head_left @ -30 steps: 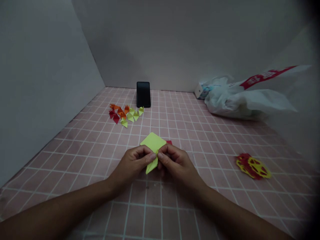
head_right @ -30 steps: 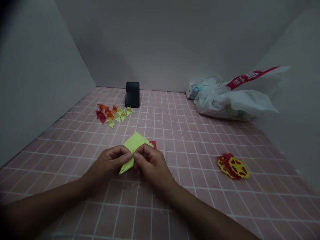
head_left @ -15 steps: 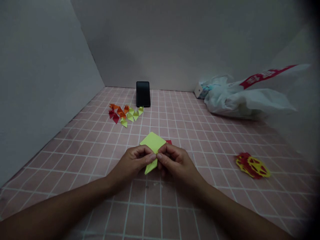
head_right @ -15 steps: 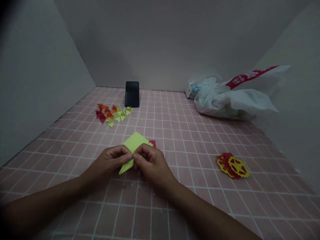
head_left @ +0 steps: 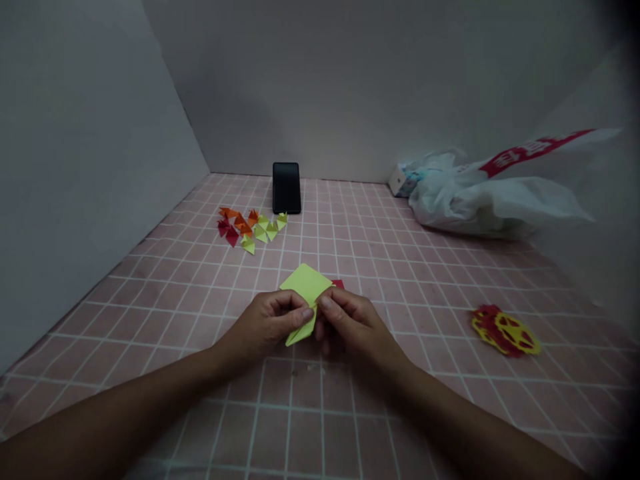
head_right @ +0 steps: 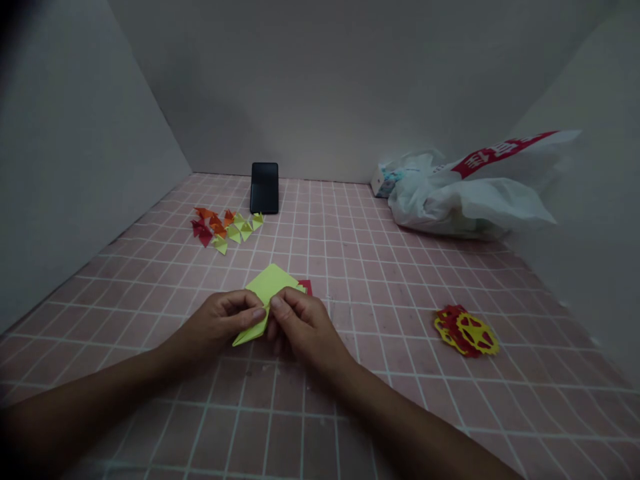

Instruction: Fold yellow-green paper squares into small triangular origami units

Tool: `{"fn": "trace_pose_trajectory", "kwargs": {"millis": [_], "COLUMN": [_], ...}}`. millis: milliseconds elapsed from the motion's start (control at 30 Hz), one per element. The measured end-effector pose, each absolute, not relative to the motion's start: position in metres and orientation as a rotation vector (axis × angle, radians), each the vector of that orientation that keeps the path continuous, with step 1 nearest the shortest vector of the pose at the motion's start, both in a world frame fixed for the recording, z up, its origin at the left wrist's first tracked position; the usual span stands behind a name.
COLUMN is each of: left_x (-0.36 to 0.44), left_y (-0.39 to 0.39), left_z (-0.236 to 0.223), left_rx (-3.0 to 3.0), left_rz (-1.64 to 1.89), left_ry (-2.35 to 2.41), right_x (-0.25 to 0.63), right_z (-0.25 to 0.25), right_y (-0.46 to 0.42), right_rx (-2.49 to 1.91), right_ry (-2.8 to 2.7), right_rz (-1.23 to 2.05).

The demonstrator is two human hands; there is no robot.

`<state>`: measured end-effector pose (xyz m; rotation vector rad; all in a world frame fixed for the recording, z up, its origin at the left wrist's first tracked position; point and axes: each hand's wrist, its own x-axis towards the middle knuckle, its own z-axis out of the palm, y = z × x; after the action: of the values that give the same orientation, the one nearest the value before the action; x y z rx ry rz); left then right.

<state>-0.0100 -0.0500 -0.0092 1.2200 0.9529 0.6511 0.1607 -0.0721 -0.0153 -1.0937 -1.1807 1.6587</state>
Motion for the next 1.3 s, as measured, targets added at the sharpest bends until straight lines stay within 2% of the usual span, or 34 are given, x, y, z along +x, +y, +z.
{"fn": "trace_pose_trajectory", "kwargs": {"millis": [467,733,1033,1300], "left_x": [-0.01,-0.009,-0.011,-0.01], "left_y": [-0.049,-0.05,-0.049,-0.048], "left_z": [-0.011,-0.013,-0.012,-0.01], "left_rx": [1.301,1.278,1.281,1.298], "left_rz": [0.55,0.577,0.542,0.546], "left_ry": [0.958,0.964,0.944,0.974], "right_x": [0.17,0.17,0.169,0.168], "right_z": [-0.008,-0.01,-0.003,-0.007], "right_y": [-0.068,-0.063,-0.07,-0.067], "right_rx": [-1.24,-1.184,-1.288,-1.239], "right_ry": [-1.378,-1.38,-1.657,-1.52], "right_rz": [1.402,1.495,1.188,1.433]}}
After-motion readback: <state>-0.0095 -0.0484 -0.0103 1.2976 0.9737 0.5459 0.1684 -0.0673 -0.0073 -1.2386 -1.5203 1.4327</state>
